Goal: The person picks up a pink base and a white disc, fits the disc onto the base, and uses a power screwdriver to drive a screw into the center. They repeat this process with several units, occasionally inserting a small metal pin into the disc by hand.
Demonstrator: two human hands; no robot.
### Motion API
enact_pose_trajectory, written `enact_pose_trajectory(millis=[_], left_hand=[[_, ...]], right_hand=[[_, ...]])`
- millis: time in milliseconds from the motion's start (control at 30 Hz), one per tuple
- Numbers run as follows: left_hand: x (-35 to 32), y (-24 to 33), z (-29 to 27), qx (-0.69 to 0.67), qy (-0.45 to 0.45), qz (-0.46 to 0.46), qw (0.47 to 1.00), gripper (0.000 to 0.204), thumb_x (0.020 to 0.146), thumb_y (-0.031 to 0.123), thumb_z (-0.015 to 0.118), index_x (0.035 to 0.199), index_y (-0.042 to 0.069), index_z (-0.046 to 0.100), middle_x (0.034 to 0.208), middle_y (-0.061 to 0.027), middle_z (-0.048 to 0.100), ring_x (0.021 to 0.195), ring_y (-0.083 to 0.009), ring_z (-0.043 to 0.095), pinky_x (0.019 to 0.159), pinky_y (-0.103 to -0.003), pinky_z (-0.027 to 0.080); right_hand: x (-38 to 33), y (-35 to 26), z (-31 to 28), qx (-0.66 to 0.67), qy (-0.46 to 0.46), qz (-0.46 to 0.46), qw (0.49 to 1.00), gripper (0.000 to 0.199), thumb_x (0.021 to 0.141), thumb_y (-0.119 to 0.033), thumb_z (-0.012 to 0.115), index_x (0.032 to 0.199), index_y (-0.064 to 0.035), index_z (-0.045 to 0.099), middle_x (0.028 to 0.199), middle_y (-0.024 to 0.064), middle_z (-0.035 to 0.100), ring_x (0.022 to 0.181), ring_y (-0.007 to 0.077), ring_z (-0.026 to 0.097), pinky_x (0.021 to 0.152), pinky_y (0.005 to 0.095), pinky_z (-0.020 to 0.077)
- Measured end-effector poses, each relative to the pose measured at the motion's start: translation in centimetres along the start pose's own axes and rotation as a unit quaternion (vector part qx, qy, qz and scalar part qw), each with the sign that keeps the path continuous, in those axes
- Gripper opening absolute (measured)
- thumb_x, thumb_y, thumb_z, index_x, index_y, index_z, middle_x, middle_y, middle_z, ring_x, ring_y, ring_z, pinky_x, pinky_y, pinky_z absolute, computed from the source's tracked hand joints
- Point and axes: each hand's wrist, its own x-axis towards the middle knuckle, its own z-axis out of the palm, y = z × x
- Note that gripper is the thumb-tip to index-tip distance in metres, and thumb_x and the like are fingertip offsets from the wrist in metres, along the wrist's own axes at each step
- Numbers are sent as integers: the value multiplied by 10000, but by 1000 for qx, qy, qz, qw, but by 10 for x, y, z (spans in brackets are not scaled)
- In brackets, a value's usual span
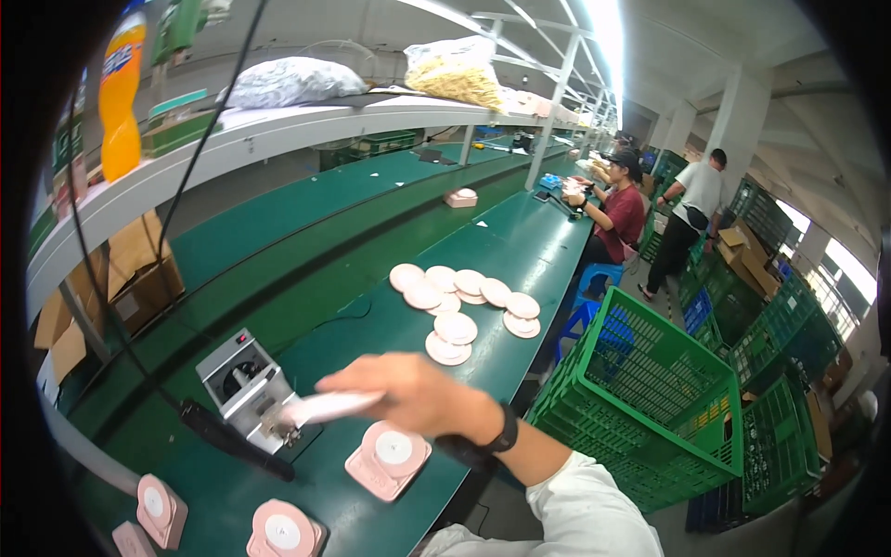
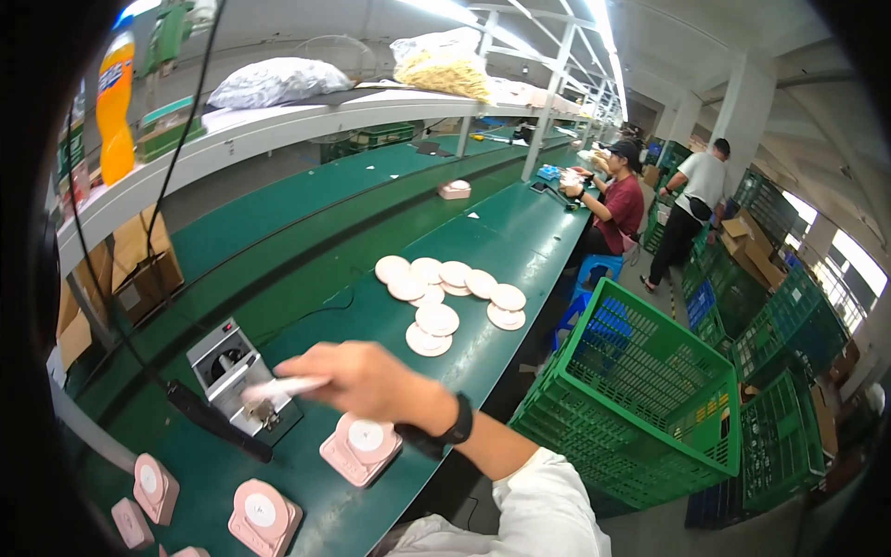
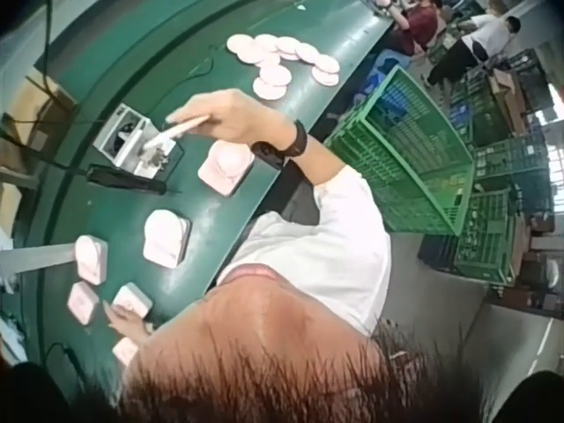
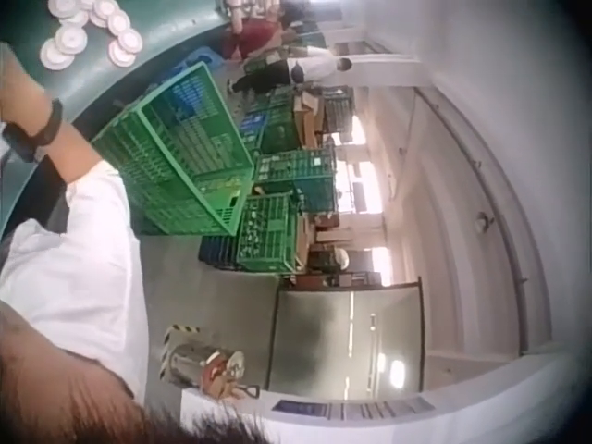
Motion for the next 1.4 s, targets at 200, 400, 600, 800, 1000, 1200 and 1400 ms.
enact_pose_trajectory(millis=[200,400,600,800,1000,1200,1400], left_hand=[[-66,-104,59,-124,-7,19,992,538,951,92,577,1479,-1,527,1507,-232,531,1457,-400,429,1214,-505,318],[-94,51,-7,-217,44,-48,974,446,878,59,621,1314,-34,642,1336,-252,601,1243,-441,550,1104,-501,426],[-137,43,-16,-329,81,-93,936,501,932,155,691,1400,-8,611,1351,-233,617,1257,-410,585,1098,-457,466],[-133,44,4,-350,93,-88,928,468,977,204,658,1384,-20,603,1337,-228,618,1241,-412,584,1078,-460,469],[-129,38,-7,-361,90,-88,924,456,989,210,632,1360,-52,598,1331,-249,620,1237,-426,589,1083,-461,464],[-125,32,-8,-358,86,-97,925,434,973,155,588,1343,-72,592,1323,-261,623,1219,-440,601,1084,-451,464],[-119,44,-11,-299,74,-126,943,497,932,189,680,1363,-43,594,1360,-244,605,1294,-435,547,1132,-495,413]], right_hand=[[29,-81,175,185,-231,-141,945,633,802,10,713,1419,-98,615,1395,196,595,1230,415,614,1001,468,533],[4,-125,272,119,-328,-188,918,708,776,-13,713,1468,-82,577,1481,268,529,1325,449,549,1098,503,476],[3,-163,300,167,-404,-188,880,695,803,-111,785,1442,27,551,1516,313,479,1355,486,513,1120,518,447],[-9,-178,306,114,-358,-249,893,648,867,-235,820,1415,12,577,1436,290,581,1157,442,624,1016,517,501],[-12,-162,333,105,-402,-206,886,912,778,-298,903,1503,48,472,1576,299,431,1389,478,481,1157,531,382],[-1,-173,315,79,-380,-161,907,863,723,-323,929,1432,9,566,1444,244,573,1303,412,570,1142,524,409],[23,-112,203,-20,-158,-111,981,343,807,-114,807,1118,-7,709,1001,124,718,870,274,685,1013,471,504]])
